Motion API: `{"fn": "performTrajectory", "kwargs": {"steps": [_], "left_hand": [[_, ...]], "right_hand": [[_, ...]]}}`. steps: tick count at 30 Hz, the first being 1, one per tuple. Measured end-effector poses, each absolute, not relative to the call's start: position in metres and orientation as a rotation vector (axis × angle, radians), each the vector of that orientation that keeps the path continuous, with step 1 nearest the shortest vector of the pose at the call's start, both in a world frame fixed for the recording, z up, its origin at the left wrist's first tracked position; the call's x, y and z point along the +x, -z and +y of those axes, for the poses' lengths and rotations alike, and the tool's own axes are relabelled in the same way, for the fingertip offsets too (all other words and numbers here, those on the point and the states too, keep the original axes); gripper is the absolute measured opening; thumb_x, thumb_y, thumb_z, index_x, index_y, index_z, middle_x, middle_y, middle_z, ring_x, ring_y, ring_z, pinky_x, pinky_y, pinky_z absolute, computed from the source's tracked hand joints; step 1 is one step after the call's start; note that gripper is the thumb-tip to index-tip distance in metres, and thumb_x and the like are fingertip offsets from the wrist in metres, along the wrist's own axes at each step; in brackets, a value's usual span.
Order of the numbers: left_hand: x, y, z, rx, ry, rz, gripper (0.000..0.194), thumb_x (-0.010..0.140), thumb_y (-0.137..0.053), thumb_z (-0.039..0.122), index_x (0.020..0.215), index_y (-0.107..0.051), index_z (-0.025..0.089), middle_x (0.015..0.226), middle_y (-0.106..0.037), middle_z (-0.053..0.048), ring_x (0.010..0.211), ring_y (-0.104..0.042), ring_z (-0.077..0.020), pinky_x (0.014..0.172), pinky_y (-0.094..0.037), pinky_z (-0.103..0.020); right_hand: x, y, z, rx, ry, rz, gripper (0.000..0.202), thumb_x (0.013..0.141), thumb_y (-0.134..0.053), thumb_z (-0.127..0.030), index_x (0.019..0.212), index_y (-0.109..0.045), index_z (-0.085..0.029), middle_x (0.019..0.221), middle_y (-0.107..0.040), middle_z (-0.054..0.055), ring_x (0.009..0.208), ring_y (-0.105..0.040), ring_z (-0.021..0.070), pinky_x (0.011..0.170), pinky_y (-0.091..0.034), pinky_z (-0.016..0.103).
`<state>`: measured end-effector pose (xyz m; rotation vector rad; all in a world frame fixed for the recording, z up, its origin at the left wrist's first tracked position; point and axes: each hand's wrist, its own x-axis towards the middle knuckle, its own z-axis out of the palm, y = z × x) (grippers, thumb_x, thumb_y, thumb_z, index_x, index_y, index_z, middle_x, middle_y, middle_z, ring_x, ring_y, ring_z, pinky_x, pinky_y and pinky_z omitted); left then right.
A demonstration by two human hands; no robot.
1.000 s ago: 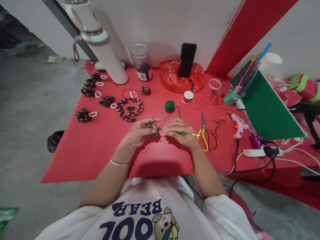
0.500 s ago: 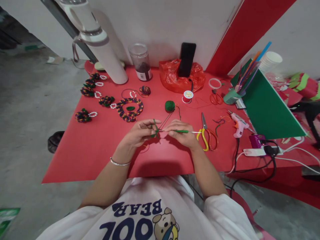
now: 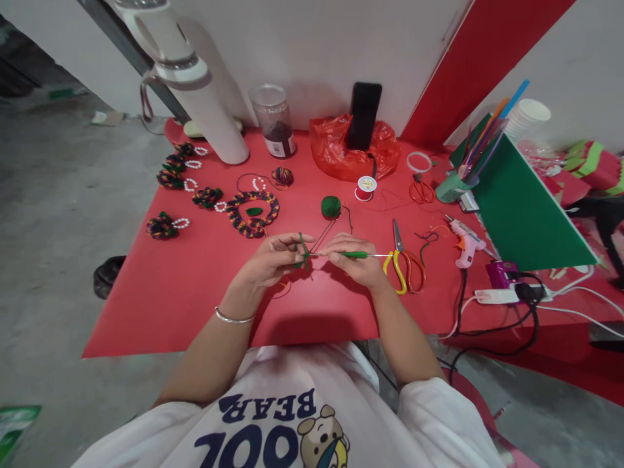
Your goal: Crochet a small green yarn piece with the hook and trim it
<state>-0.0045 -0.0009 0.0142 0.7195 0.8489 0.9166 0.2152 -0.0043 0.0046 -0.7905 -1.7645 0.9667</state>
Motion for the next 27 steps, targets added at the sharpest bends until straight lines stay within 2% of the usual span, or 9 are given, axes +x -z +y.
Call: {"fn": "performTrajectory", "kwargs": {"steps": [6, 14, 19, 27], "left_hand": [[-0.005, -0.013, -0.001, 0.728, -0.913, 0.838, 0.041, 0.051, -0.081, 0.012, 0.091, -0.081, 0.014, 0.061, -0.062, 0.001, 0.044, -0.045, -0.0052, 0.037, -0.024, -0.017], [-0.003, -0.012, -0.001, 0.732, -0.928, 0.859, 0.041, 0.051, -0.084, 0.014, 0.093, -0.08, 0.014, 0.063, -0.061, 0.002, 0.046, -0.048, -0.0059, 0.039, -0.026, -0.018], [0.001, -0.008, -0.002, 0.843, -1.032, 0.896, 0.044, 0.056, -0.086, 0.015, 0.1, -0.079, 0.013, 0.068, -0.063, 0.0, 0.054, -0.055, -0.0087, 0.046, -0.037, -0.02], [0.009, -0.001, -0.004, 0.959, -1.149, 0.925, 0.047, 0.063, -0.085, 0.018, 0.109, -0.076, 0.016, 0.07, -0.064, 0.002, 0.059, -0.057, -0.0083, 0.053, -0.044, -0.02]], "right_hand": [[0.215, -0.006, -0.004, -0.795, -0.976, -1.761, 0.022, 0.095, -0.068, -0.042, 0.092, -0.081, -0.025, 0.089, -0.08, 0.007, 0.083, -0.073, 0.0217, 0.081, -0.059, 0.042], [0.213, -0.004, -0.005, -0.77, -0.946, -1.743, 0.017, 0.096, -0.068, -0.037, 0.093, -0.08, -0.025, 0.089, -0.08, 0.006, 0.083, -0.073, 0.021, 0.08, -0.059, 0.041], [0.21, -0.006, -0.005, -0.803, -0.899, -1.723, 0.018, 0.096, -0.067, -0.037, 0.093, -0.079, -0.025, 0.089, -0.08, 0.005, 0.084, -0.073, 0.0211, 0.081, -0.059, 0.042], [0.204, -0.005, -0.007, -0.806, -0.792, -1.718, 0.015, 0.097, -0.066, -0.032, 0.096, -0.079, -0.025, 0.093, -0.08, 0.006, 0.087, -0.073, 0.0207, 0.083, -0.058, 0.041]]}}
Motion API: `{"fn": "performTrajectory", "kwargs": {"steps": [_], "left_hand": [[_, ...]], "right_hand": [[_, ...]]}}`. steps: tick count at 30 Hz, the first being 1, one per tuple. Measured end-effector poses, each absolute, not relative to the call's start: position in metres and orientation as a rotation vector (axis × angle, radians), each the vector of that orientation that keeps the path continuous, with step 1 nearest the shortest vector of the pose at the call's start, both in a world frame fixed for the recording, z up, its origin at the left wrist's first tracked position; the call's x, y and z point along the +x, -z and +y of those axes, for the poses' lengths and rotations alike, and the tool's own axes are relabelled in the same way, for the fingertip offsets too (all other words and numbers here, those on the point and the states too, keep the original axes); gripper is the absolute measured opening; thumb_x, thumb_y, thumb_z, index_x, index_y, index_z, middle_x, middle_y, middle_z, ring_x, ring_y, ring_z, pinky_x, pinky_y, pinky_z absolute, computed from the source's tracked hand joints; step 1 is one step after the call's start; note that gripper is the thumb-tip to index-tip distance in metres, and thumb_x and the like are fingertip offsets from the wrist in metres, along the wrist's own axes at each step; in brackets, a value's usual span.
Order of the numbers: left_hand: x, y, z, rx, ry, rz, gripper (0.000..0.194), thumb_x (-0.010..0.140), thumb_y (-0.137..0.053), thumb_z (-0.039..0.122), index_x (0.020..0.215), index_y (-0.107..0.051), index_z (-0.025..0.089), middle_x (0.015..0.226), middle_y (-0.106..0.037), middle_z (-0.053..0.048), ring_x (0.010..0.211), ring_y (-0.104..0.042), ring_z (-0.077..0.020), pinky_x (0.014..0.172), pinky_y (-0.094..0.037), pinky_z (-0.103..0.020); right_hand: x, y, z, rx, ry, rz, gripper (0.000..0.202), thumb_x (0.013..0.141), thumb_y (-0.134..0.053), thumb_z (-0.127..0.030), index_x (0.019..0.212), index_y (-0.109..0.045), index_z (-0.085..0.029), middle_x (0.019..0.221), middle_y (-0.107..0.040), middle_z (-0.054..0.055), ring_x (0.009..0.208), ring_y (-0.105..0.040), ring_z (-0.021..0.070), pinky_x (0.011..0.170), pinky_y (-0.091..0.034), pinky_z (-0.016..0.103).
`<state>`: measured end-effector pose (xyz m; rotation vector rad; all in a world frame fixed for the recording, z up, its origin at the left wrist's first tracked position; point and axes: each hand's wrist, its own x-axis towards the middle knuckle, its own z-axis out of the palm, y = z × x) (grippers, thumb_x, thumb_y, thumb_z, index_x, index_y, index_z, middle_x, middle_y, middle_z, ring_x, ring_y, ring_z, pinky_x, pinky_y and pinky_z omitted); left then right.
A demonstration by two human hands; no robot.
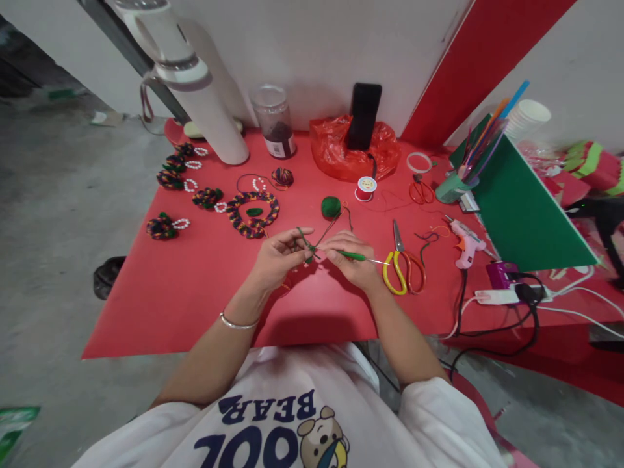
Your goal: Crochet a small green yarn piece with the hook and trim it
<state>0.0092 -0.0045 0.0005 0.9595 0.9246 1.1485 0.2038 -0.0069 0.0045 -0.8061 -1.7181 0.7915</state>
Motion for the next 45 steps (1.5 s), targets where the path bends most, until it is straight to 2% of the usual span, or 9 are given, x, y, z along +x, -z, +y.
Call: {"fn": "performTrajectory", "kwargs": {"steps": [13, 20, 25, 30, 38, 45], "left_hand": [[0.013, 0.006, -0.005, 0.894, -1.218, 0.863, 0.051, 0.064, -0.087, 0.014, 0.114, -0.076, 0.017, 0.07, -0.064, 0.003, 0.064, -0.061, -0.0081, 0.064, -0.05, -0.022], [0.012, 0.01, -0.004, 0.84, -1.189, 0.821, 0.054, 0.063, -0.089, 0.015, 0.115, -0.076, 0.018, 0.072, -0.062, 0.003, 0.066, -0.062, -0.0087, 0.065, -0.051, -0.022], [0.012, 0.009, -0.004, 0.818, -1.178, 0.83, 0.057, 0.062, -0.089, 0.014, 0.117, -0.076, 0.018, 0.073, -0.063, 0.003, 0.067, -0.061, -0.0084, 0.067, -0.05, -0.022], [0.013, 0.01, -0.004, 0.823, -1.196, 0.838, 0.057, 0.062, -0.09, 0.015, 0.117, -0.076, 0.019, 0.072, -0.062, 0.003, 0.066, -0.06, -0.0082, 0.067, -0.05, -0.022], [0.015, 0.007, -0.005, 0.849, -1.221, 0.851, 0.067, 0.064, -0.09, 0.02, 0.128, -0.071, 0.02, 0.072, -0.063, 0.003, 0.066, -0.06, -0.0085, 0.066, -0.048, -0.022], [0.016, 0.006, -0.005, 0.786, -1.213, 0.829, 0.067, 0.061, -0.091, 0.021, 0.126, -0.072, 0.02, 0.071, -0.063, 0.004, 0.063, -0.058, -0.0074, 0.064, -0.047, -0.021]], "right_hand": [[0.197, -0.003, -0.009, -0.857, -0.784, -1.678, 0.018, 0.096, -0.066, -0.037, 0.093, -0.08, -0.026, 0.092, -0.08, 0.007, 0.086, -0.073, 0.0223, 0.084, -0.058, 0.044], [0.196, -0.001, -0.009, -0.836, -0.78, -1.688, 0.016, 0.096, -0.067, -0.037, 0.095, -0.08, -0.027, 0.092, -0.08, 0.006, 0.088, -0.072, 0.0214, 0.085, -0.058, 0.042], [0.195, 0.001, -0.01, -0.843, -0.8, -1.697, 0.018, 0.096, -0.067, -0.039, 0.099, -0.081, -0.029, 0.106, -0.079, 0.007, 0.098, -0.072, 0.0214, 0.089, -0.058, 0.041], [0.194, 0.003, -0.01, -0.829, -0.803, -1.682, 0.017, 0.096, -0.067, -0.039, 0.1, -0.081, -0.029, 0.099, -0.079, 0.005, 0.095, -0.072, 0.0207, 0.088, -0.059, 0.04], [0.188, 0.005, -0.013, -0.826, -0.785, -1.594, 0.014, 0.094, -0.07, -0.037, 0.1, -0.081, -0.03, 0.098, -0.077, 0.005, 0.093, -0.072, 0.0195, 0.085, -0.06, 0.038], [0.191, 0.01, -0.011, -0.85, -0.821, -1.596, 0.015, 0.095, -0.069, -0.037, 0.1, -0.081, -0.029, 0.101, -0.077, 0.005, 0.095, -0.072, 0.0195, 0.088, -0.06, 0.039]]}}
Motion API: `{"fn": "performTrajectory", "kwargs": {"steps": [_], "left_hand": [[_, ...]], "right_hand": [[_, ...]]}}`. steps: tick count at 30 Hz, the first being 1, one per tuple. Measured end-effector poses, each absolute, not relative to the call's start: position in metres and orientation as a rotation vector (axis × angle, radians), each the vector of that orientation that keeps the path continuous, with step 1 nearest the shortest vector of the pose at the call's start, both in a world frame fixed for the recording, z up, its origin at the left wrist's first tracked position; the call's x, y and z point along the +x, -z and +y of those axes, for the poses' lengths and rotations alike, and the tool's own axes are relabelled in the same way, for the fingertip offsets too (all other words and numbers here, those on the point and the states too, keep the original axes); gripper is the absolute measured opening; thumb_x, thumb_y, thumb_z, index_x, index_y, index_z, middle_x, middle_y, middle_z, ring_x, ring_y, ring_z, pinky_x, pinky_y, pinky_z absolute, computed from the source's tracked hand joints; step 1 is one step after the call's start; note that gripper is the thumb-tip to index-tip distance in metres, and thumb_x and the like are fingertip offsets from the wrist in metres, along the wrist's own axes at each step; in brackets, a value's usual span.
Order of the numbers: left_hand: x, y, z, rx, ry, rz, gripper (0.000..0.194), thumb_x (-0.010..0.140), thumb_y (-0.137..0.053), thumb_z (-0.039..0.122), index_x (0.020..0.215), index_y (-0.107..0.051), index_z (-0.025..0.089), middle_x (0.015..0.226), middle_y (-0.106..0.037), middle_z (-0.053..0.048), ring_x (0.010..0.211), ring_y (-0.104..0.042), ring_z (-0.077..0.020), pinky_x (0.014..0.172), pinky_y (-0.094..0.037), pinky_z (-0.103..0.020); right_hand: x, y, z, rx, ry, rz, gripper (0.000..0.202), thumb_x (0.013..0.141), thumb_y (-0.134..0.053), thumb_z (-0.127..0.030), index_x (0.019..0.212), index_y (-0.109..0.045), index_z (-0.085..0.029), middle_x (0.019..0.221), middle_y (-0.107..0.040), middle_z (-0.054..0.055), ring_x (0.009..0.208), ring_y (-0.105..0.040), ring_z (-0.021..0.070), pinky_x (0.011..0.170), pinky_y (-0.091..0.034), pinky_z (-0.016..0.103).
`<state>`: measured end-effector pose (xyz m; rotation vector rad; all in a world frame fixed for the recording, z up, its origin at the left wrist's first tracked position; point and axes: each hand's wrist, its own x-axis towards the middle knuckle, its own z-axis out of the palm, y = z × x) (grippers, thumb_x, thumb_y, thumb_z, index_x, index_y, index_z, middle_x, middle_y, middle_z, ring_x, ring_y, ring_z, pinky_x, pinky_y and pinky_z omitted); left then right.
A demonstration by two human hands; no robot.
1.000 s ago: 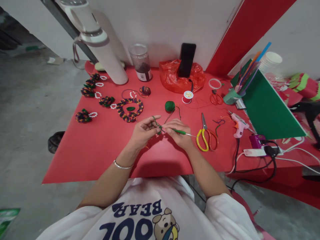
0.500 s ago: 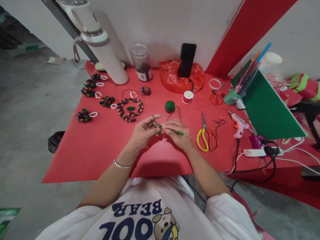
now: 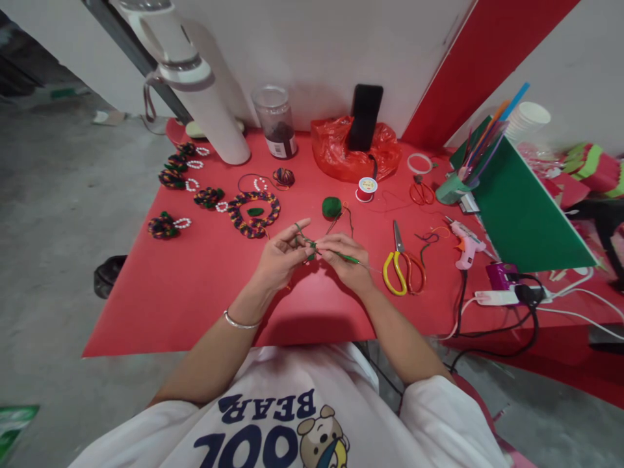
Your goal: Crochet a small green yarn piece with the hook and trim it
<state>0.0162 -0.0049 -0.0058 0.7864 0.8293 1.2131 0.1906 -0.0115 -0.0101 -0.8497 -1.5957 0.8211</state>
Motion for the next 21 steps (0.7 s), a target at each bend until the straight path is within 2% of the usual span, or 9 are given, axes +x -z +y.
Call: {"fn": "performTrajectory", "kwargs": {"steps": [13, 21], "left_hand": [[0.015, 0.0045, -0.0049, 0.799, -1.197, 0.838, 0.068, 0.061, -0.092, 0.02, 0.126, -0.072, 0.02, 0.072, -0.064, 0.003, 0.065, -0.059, -0.0089, 0.064, -0.048, -0.022], [0.0139, 0.0042, -0.0047, 0.802, -1.183, 0.835, 0.068, 0.061, -0.092, 0.019, 0.126, -0.072, 0.019, 0.072, -0.064, 0.003, 0.064, -0.06, -0.0087, 0.063, -0.047, -0.021]], "right_hand": [[0.1928, 0.0143, -0.011, -0.912, -0.885, -1.581, 0.022, 0.095, -0.067, -0.045, 0.099, -0.08, -0.028, 0.101, -0.075, 0.006, 0.097, -0.071, 0.0202, 0.09, -0.059, 0.04], [0.1937, 0.0108, -0.0098, -0.88, -0.888, -1.59, 0.019, 0.095, -0.068, -0.042, 0.099, -0.08, -0.028, 0.1, -0.076, 0.006, 0.096, -0.071, 0.0189, 0.089, -0.059, 0.038]]}}
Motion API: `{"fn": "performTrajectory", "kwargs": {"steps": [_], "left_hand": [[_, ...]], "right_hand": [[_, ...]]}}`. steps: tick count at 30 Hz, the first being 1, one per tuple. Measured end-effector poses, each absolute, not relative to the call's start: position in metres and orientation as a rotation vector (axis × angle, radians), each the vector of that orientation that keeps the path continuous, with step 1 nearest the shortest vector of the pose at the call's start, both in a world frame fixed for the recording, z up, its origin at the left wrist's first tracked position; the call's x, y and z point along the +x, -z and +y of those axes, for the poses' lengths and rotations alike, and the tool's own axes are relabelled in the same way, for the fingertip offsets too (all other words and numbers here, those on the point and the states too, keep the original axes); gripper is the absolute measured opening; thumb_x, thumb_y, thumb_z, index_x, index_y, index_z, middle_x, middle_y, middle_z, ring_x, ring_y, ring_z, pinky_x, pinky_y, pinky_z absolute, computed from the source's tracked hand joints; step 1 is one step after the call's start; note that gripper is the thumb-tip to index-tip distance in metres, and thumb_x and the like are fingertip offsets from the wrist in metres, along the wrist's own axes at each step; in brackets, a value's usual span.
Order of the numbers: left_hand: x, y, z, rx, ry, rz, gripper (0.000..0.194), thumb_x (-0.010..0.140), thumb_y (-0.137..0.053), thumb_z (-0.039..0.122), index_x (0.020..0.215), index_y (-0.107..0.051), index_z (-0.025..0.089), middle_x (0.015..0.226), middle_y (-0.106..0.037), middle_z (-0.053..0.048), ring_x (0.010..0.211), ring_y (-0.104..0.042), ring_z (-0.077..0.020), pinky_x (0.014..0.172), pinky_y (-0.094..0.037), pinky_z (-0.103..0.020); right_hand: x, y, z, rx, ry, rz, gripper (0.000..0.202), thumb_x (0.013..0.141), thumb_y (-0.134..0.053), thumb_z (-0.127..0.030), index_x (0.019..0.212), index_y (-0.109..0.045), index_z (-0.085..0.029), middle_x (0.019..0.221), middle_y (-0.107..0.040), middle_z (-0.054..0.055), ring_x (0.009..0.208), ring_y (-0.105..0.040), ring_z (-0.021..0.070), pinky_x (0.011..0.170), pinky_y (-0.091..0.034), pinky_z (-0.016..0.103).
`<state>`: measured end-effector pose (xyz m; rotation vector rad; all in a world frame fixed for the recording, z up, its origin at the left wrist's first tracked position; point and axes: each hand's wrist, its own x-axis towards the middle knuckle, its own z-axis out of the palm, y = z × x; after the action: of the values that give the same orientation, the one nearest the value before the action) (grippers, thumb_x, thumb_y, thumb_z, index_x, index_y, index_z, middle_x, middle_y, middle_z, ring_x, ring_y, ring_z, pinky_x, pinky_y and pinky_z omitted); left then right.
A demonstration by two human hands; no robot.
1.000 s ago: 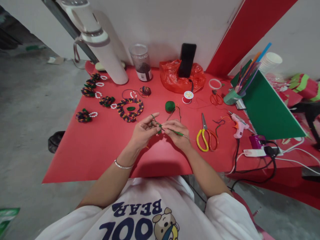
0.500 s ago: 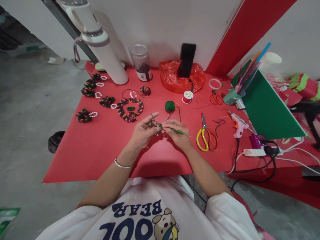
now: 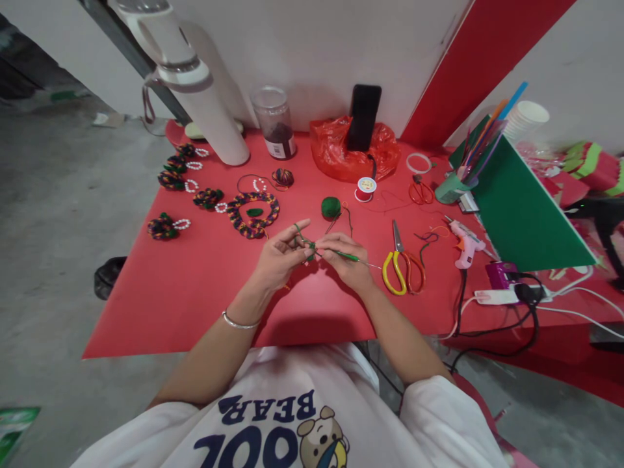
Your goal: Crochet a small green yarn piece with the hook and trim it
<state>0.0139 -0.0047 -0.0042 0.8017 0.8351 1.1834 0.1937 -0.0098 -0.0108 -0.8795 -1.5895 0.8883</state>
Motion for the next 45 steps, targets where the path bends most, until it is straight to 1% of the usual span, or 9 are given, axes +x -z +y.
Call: {"fn": "performTrajectory", "kwargs": {"steps": [5, 9, 16, 22, 29, 34, 37, 40, 45], "left_hand": [[0.013, 0.003, -0.005, 0.796, -1.163, 0.823, 0.068, 0.061, -0.091, 0.018, 0.126, -0.072, 0.019, 0.072, -0.064, 0.003, 0.063, -0.06, -0.0086, 0.062, -0.047, -0.021], [0.012, 0.003, -0.005, 0.79, -1.162, 0.808, 0.068, 0.061, -0.092, 0.018, 0.126, -0.072, 0.02, 0.072, -0.065, 0.003, 0.063, -0.06, -0.0083, 0.061, -0.047, -0.021], [0.012, 0.002, -0.005, 0.74, -1.144, 0.805, 0.068, 0.059, -0.092, 0.017, 0.124, -0.072, 0.019, 0.072, -0.065, 0.003, 0.064, -0.061, -0.0087, 0.06, -0.047, -0.02], [0.009, -0.002, -0.005, 0.729, -1.109, 0.811, 0.067, 0.058, -0.092, 0.018, 0.123, -0.073, 0.018, 0.071, -0.065, 0.002, 0.059, -0.058, -0.0078, 0.052, -0.041, -0.018], [0.003, -0.007, -0.003, 0.77, -1.09, 0.808, 0.063, 0.059, -0.09, 0.016, 0.12, -0.074, 0.017, 0.07, -0.063, 0.002, 0.056, -0.054, -0.0067, 0.048, -0.036, -0.018], [0.001, -0.007, -0.003, 0.777, -1.07, 0.799, 0.061, 0.059, -0.089, 0.016, 0.119, -0.075, 0.017, 0.07, -0.063, 0.001, 0.056, -0.055, -0.0075, 0.049, -0.037, -0.02], [-0.001, -0.008, -0.003, 0.765, -1.06, 0.786, 0.06, 0.059, -0.089, 0.015, 0.117, -0.076, 0.016, 0.071, -0.064, 0.001, 0.056, -0.056, -0.008, 0.049, -0.036, -0.019], [-0.003, -0.008, -0.002, 0.739, -1.038, 0.769, 0.057, 0.058, -0.089, 0.014, 0.113, -0.078, 0.017, 0.072, -0.064, 0.0, 0.054, -0.054, -0.0069, 0.046, -0.033, -0.019], [-0.007, -0.007, -0.001, 0.693, -0.919, 0.74, 0.054, 0.055, -0.087, 0.013, 0.109, -0.08, 0.018, 0.07, -0.063, 0.001, 0.046, -0.043, -0.003, 0.038, -0.021, -0.017]], "right_hand": [[0.195, 0.006, -0.009, -0.906, -0.878, -1.614, 0.023, 0.093, -0.069, -0.047, 0.096, -0.081, -0.028, 0.098, -0.076, 0.006, 0.093, -0.071, 0.0197, 0.087, -0.059, 0.039], [0.195, 0.004, -0.01, -0.879, -0.867, -1.618, 0.02, 0.094, -0.069, -0.045, 0.097, -0.081, -0.028, 0.098, -0.077, 0.006, 0.093, -0.072, 0.0189, 0.087, -0.06, 0.037], [0.195, 0.005, -0.009, -0.907, -0.872, -1.618, 0.027, 0.092, -0.069, -0.052, 0.095, -0.081, -0.028, 0.096, -0.077, 0.006, 0.093, -0.073, 0.0198, 0.087, -0.06, 0.038], [0.202, 0.004, -0.007, -0.819, -0.894, -1.68, 0.021, 0.092, -0.071, -0.046, 0.1, -0.081, -0.03, 0.098, -0.078, 0.005, 0.094, -0.072, 0.0195, 0.088, -0.06, 0.038], [0.207, 0.002, -0.003, -0.766, -0.848, -1.723, 0.02, 0.09, -0.073, -0.047, 0.098, -0.082, -0.03, 0.094, -0.079, 0.005, 0.089, -0.072, 0.0211, 0.086, -0.059, 0.042], [0.209, -0.003, -0.002, -0.761, -0.837, -1.748, 0.019, 0.09, -0.073, -0.048, 0.096, -0.082, -0.032, 0.094, -0.08, 0.005, 0.088, -0.071, 0.0224, 0.084, -0.058, 0.045], [0.211, -0.006, -0.001, -0.739, -0.823, -1.777, 0.016, 0.091, -0.074, -0.044, 0.098, -0.082, -0.032, 0.096, -0.08, 0.005, 0.089, -0.071, 0.0225, 0.084, -0.057, 0.044], [0.212, -0.009, 0.0, -0.687, -0.827, -1.793, 0.014, 0.091, -0.074, -0.04, 0.1, -0.082, -0.032, 0.095, -0.08, 0.005, 0.089, -0.071, 0.0222, 0.083, -0.056, 0.044], [0.216, -0.011, 0.0, -0.677, -0.94, -1.798, 0.016, 0.091, -0.074, -0.043, 0.095, -0.082, -0.03, 0.09, -0.08, 0.005, 0.086, -0.07, 0.0226, 0.082, -0.056, 0.044]]}}
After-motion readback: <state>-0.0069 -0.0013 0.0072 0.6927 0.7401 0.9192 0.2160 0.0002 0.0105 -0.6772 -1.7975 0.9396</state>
